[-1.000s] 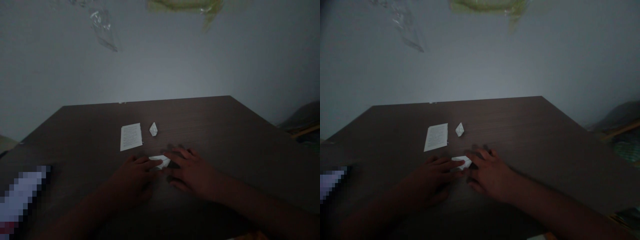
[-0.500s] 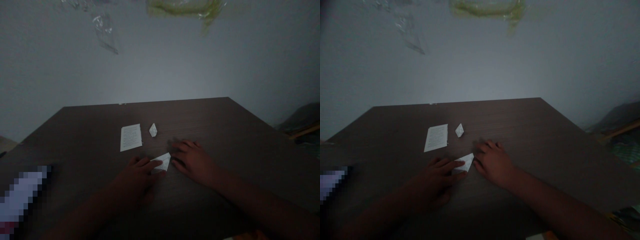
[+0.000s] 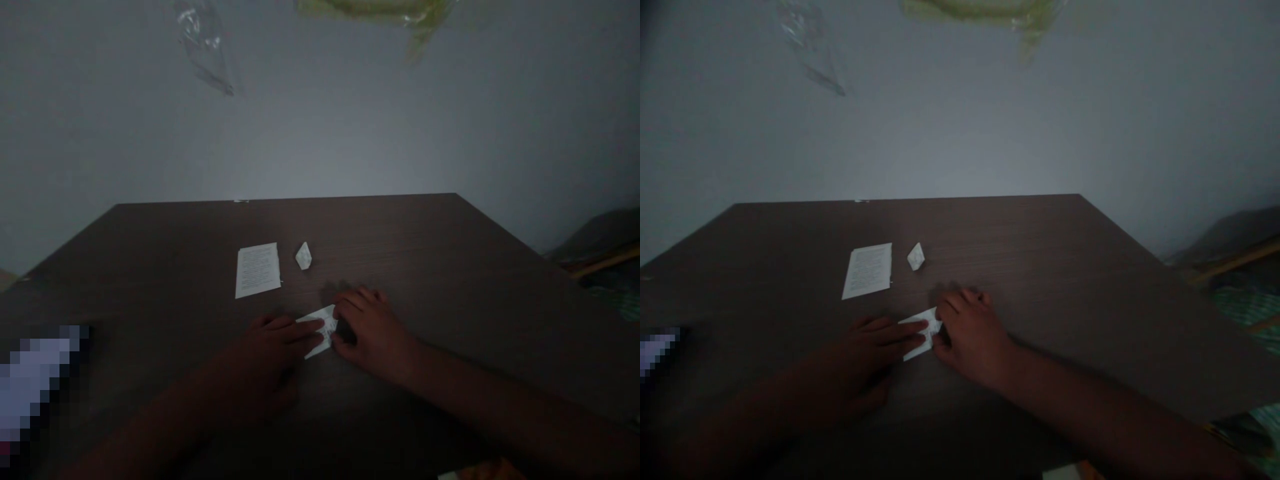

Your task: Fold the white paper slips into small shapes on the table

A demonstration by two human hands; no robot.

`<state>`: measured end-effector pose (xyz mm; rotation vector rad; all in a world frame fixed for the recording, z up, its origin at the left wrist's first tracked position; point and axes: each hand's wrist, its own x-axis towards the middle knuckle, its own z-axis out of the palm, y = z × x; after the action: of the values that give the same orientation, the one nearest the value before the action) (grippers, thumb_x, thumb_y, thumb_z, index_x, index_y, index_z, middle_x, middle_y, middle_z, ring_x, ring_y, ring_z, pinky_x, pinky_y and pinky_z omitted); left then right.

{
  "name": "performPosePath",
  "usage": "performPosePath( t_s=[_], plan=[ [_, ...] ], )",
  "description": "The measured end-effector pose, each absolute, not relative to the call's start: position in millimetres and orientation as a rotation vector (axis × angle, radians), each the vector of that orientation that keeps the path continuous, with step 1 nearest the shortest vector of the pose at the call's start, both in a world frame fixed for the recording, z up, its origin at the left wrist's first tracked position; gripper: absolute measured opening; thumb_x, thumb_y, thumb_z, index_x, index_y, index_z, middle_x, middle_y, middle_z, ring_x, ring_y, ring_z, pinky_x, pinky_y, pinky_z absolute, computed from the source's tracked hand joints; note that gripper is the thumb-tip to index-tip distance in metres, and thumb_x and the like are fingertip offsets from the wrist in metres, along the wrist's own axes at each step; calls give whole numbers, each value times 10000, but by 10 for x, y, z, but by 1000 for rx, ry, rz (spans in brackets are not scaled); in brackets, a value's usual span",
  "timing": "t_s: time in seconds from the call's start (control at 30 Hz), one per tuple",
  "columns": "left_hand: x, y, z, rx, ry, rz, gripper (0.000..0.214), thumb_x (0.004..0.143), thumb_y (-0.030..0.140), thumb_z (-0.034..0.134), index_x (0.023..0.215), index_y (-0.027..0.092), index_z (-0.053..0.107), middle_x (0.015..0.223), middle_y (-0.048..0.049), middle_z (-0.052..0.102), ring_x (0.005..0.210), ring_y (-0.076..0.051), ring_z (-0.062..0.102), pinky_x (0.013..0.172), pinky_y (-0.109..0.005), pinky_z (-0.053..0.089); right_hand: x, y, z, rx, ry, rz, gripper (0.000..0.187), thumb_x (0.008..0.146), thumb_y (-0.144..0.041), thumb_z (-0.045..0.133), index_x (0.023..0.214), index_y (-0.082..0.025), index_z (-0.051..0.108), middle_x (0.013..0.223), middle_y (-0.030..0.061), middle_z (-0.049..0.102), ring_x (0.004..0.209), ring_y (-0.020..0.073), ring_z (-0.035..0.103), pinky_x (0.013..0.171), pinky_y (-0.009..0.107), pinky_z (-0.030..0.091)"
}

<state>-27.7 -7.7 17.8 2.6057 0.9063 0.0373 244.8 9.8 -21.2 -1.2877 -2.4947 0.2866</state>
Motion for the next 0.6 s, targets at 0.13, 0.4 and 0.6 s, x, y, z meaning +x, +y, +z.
performPosePath(
  t_s=[0.13, 0.4, 0.6],
  plan=[
    [-255, -85, 188, 2612, 915, 30, 783, 853, 119, 649, 1628, 232, 666, 1771, -105, 624, 1501, -399, 695, 1271, -673, 533, 2449, 94, -244, -1282, -2482, 293, 201, 1003, -315, 755, 1170, -203, 763, 1351, 158, 777, 1238, 388, 674, 1031, 538, 498],
    [-239, -101, 158, 2645, 938, 50, 747, 851, 107, 702, 1582, 260, 706, 1770, -97, 626, 1486, -409, 707, 1250, -643, 554, 2469, 124, -245, -1186, -2501, 408, 227, 1016, -294, 782, 1221, -195, 783, 1323, 143, 799, 1239, 350, 704, 1071, 527, 531],
    [-258, -101, 144, 2639, 980, 70, 699, 905, 75, 698, 1579, 259, 720, 1753, -125, 638, 1517, -423, 684, 1268, -644, 547, 2581, 126, -107, -978, -2741, 384, 230, 1121, -192, 668, 1274, -224, 836, 1374, 112, 825, 1306, 324, 711, 1135, 545, 525]
  ],
)
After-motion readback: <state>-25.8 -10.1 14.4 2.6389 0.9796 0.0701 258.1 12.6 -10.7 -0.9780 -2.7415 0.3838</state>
